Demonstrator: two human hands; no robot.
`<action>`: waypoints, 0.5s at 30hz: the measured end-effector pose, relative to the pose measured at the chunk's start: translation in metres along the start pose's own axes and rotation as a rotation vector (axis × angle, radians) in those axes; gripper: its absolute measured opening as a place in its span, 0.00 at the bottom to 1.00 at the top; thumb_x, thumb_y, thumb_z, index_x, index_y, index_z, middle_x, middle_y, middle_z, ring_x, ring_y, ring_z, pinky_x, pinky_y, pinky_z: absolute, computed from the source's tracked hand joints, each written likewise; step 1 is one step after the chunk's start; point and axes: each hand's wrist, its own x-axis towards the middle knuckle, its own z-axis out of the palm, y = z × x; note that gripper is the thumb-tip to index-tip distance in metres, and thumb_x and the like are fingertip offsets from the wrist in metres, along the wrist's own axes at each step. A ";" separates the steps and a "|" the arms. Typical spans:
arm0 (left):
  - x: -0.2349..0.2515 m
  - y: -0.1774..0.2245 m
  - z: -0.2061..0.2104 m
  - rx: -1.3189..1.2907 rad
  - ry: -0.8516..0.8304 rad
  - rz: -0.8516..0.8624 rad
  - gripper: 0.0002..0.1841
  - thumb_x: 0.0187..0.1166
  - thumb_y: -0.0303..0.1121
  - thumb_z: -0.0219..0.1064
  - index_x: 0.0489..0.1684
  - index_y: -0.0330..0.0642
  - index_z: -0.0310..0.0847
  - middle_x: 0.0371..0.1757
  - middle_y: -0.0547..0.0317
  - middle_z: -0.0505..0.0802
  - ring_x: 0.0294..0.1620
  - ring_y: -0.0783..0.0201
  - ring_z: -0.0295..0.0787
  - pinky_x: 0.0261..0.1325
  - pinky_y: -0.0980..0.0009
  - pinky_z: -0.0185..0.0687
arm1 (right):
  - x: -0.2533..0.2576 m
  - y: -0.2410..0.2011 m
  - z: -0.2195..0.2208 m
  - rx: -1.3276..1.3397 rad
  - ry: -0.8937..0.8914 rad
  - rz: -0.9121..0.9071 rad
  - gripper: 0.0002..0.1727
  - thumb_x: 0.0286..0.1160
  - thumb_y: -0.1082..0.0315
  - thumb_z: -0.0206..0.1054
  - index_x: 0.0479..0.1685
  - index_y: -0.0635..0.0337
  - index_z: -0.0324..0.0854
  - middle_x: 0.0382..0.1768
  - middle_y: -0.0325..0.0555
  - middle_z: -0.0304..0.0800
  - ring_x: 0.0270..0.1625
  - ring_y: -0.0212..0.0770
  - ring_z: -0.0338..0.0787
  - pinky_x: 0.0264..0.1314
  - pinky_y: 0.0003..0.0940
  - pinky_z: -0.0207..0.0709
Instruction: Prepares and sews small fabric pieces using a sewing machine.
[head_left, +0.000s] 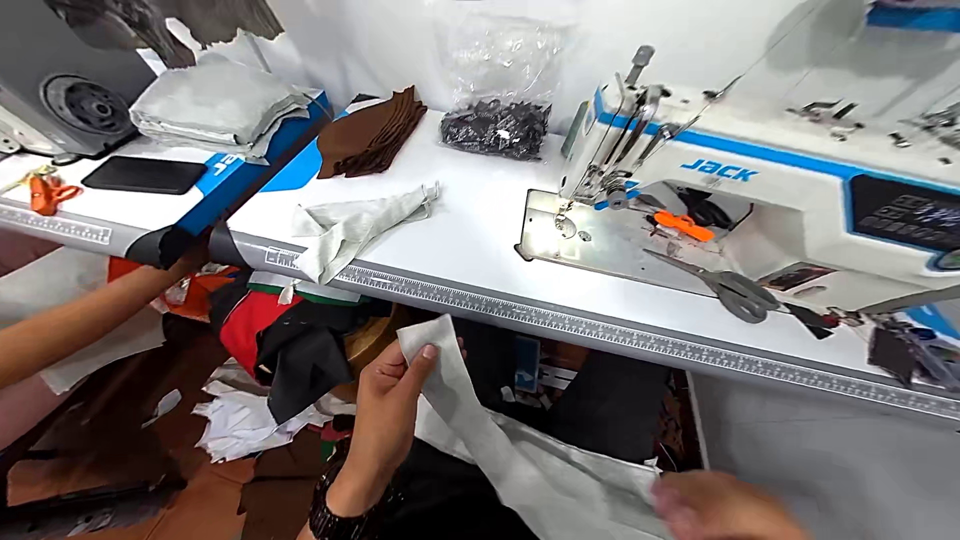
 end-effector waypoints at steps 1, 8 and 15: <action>-0.001 0.004 0.012 -0.044 -0.042 0.009 0.11 0.88 0.30 0.60 0.53 0.38 0.90 0.49 0.43 0.96 0.49 0.53 0.97 0.55 0.59 0.94 | 0.007 0.004 0.011 0.125 -0.003 0.018 0.07 0.77 0.63 0.71 0.47 0.52 0.88 0.52 0.40 0.93 0.59 0.36 0.91 0.65 0.37 0.85; -0.015 0.020 0.079 -0.227 -0.294 0.045 0.15 0.89 0.32 0.59 0.58 0.32 0.89 0.53 0.42 0.96 0.55 0.55 0.96 0.59 0.62 0.92 | 0.058 0.025 0.076 0.052 0.198 -0.012 0.09 0.83 0.66 0.69 0.45 0.63 0.89 0.38 0.39 0.93 0.39 0.21 0.89 0.43 0.17 0.85; -0.020 0.030 0.090 -0.371 -0.340 0.035 0.17 0.91 0.35 0.56 0.56 0.36 0.91 0.54 0.50 0.96 0.55 0.66 0.94 0.62 0.67 0.89 | 0.073 0.045 0.067 -0.043 0.413 -0.005 0.10 0.74 0.64 0.77 0.39 0.62 0.88 0.24 0.33 0.88 0.23 0.17 0.80 0.25 0.12 0.75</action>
